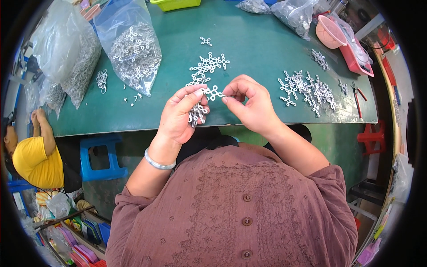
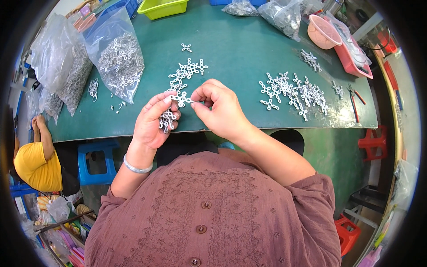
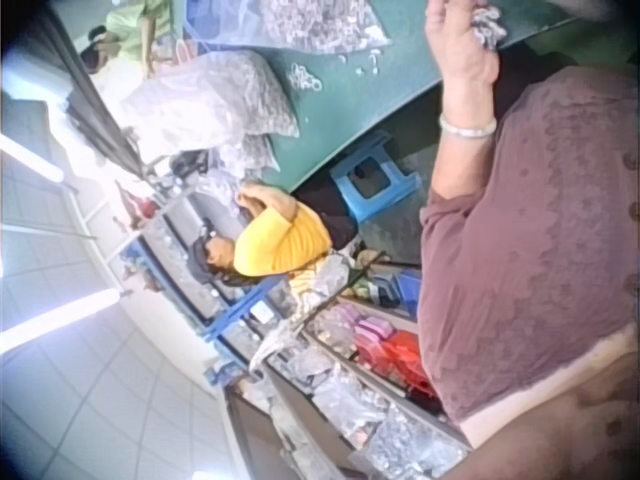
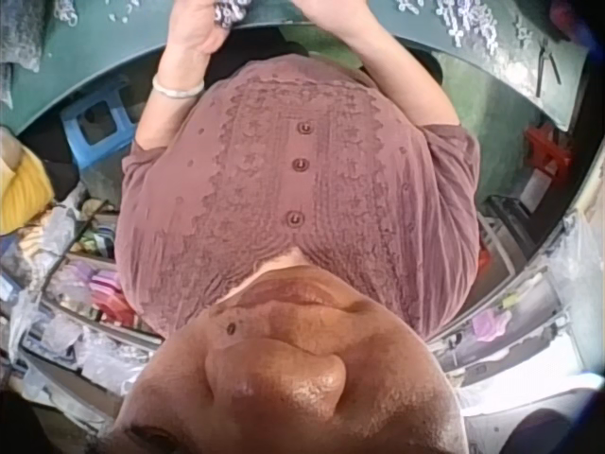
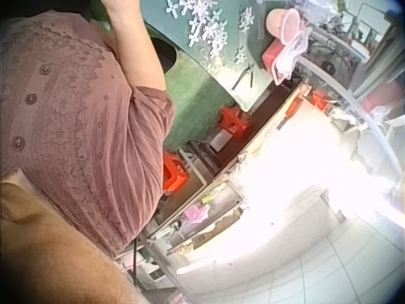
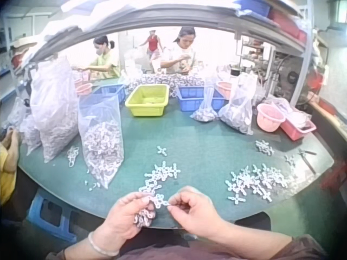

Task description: The person picks up and connects small clover-shaped metal components by hand at a workstation, placing finished pieces back onto the table.

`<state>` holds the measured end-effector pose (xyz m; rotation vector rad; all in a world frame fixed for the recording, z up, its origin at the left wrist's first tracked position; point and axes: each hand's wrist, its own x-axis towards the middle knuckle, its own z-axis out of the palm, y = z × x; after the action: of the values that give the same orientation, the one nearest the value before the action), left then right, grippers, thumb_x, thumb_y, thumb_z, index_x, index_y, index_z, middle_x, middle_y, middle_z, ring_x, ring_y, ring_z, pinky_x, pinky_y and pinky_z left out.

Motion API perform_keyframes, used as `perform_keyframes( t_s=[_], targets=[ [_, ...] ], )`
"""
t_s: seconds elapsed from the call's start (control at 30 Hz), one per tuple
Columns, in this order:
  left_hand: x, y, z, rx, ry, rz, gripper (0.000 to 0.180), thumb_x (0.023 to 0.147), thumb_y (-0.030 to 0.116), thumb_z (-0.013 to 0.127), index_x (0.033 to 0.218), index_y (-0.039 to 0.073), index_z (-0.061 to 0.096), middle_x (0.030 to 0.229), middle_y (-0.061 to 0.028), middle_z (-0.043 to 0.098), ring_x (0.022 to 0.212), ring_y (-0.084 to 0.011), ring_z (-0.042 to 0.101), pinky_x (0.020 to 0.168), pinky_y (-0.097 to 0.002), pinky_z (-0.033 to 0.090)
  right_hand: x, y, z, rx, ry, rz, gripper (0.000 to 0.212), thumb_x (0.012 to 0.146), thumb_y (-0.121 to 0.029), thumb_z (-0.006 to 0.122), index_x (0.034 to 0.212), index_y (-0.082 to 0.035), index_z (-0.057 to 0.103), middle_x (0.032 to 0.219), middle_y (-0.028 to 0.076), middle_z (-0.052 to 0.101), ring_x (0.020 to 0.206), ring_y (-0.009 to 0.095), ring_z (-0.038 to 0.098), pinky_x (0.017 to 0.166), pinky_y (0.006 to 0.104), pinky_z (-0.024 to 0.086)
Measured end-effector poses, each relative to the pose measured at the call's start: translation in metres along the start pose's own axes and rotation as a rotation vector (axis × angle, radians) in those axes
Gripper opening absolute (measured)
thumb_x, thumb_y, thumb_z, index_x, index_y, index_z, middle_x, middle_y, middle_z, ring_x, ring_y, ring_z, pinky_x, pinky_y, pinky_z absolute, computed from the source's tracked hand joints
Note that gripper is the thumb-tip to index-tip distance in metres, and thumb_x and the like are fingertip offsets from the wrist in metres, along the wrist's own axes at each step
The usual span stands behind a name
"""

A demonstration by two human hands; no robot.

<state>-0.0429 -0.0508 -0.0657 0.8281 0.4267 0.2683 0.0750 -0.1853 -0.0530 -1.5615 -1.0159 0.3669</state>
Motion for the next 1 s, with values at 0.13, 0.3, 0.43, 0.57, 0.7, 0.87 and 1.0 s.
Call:
perform_keyframes(
  t_s=[0.13, 0.3, 0.43, 0.57, 0.7, 0.87, 1.0],
  targets=[
    [-0.001, -0.001, 0.003, -0.032, -0.008, 0.014, 0.018, 0.084, 0.011, 0.052, 0.099, 0.003, 0.057, 0.072, -0.0046, 0.055, 0.06, -0.013, 0.054, 0.041, -0.0182, 0.042, -0.001, 0.002, 0.0, -0.043, 0.024, -0.085, 0.009, 0.07, 0.002, 0.061, 0.077, 0.0, 0.055, 0.075, 0.004, 0.05, 0.061, 0.009, 0.048, 0.054, 0.0218, 0.041],
    [-0.001, -0.002, 0.003, -0.055, -0.033, 0.016, 0.019, 0.084, 0.011, 0.052, 0.1, 0.004, 0.057, 0.072, -0.0046, 0.055, 0.06, -0.0131, 0.054, 0.041, -0.018, 0.042, -0.001, 0.002, -0.001, -0.02, 0.02, -0.056, 0.009, 0.071, 0.002, 0.061, 0.077, 0.0, 0.055, 0.075, 0.004, 0.05, 0.061, 0.009, 0.048, 0.054, 0.0213, 0.041],
    [-0.001, -0.001, 0.003, -0.055, -0.045, 0.015, 0.019, 0.084, 0.011, 0.052, 0.1, 0.003, 0.057, 0.073, -0.0046, 0.055, 0.061, -0.0132, 0.054, 0.041, -0.018, 0.042, -0.002, 0.002, -0.001, 0.043, 0.02, 0.034, 0.009, 0.072, 0.0, 0.062, 0.078, -0.001, 0.055, 0.074, 0.002, 0.051, 0.062, 0.006, 0.049, 0.055, 0.0198, 0.041],
    [-0.002, 0.0, 0.002, -0.045, -0.049, 0.001, 0.02, 0.084, 0.012, 0.052, 0.102, 0.004, 0.056, 0.072, -0.0045, 0.054, 0.061, -0.0139, 0.053, 0.042, -0.0193, 0.042, -0.002, 0.004, 0.0, 0.121, 0.01, 0.102, 0.009, 0.073, -0.001, 0.062, 0.078, -0.002, 0.055, 0.072, -0.001, 0.052, 0.063, 0.004, 0.048, 0.055, 0.0191, 0.041],
    [-0.002, -0.001, 0.002, -0.037, -0.071, -0.026, 0.023, 0.084, 0.015, 0.051, 0.104, 0.005, 0.054, 0.072, -0.0043, 0.053, 0.062, -0.0146, 0.051, 0.043, -0.0209, 0.041, -0.002, 0.005, 0.001, 0.152, 0.013, 0.126, 0.009, 0.073, -0.002, 0.062, 0.078, -0.002, 0.055, 0.071, -0.001, 0.053, 0.062, 0.004, 0.048, 0.055, 0.0189, 0.041],
    [-0.001, -0.004, 0.001, -0.075, -0.058, 0.005, 0.02, 0.086, 0.019, 0.051, 0.098, 0.005, 0.055, 0.072, -0.0044, 0.054, 0.062, -0.0143, 0.053, 0.042, -0.0209, 0.041, 0.0, 0.003, 0.005, 0.247, -0.076, 0.158, 0.01, 0.074, -0.003, 0.062, 0.08, -0.001, 0.055, 0.069, -0.002, 0.052, 0.062, 0.004, 0.047, 0.055, 0.0186, 0.041],
    [0.002, 0.002, -0.012, -0.285, -0.066, 0.003, 0.018, 0.087, 0.024, 0.048, 0.084, 0.007, 0.052, 0.076, -0.0054, 0.054, 0.064, -0.0155, 0.054, 0.044, -0.0234, 0.041, 0.008, 0.003, 0.002, 0.131, -0.154, 0.136, 0.01, 0.072, -0.005, 0.063, 0.078, -0.002, 0.056, 0.07, 0.001, 0.053, 0.062, 0.007, 0.05, 0.055, 0.0212, 0.042]
  ],
)
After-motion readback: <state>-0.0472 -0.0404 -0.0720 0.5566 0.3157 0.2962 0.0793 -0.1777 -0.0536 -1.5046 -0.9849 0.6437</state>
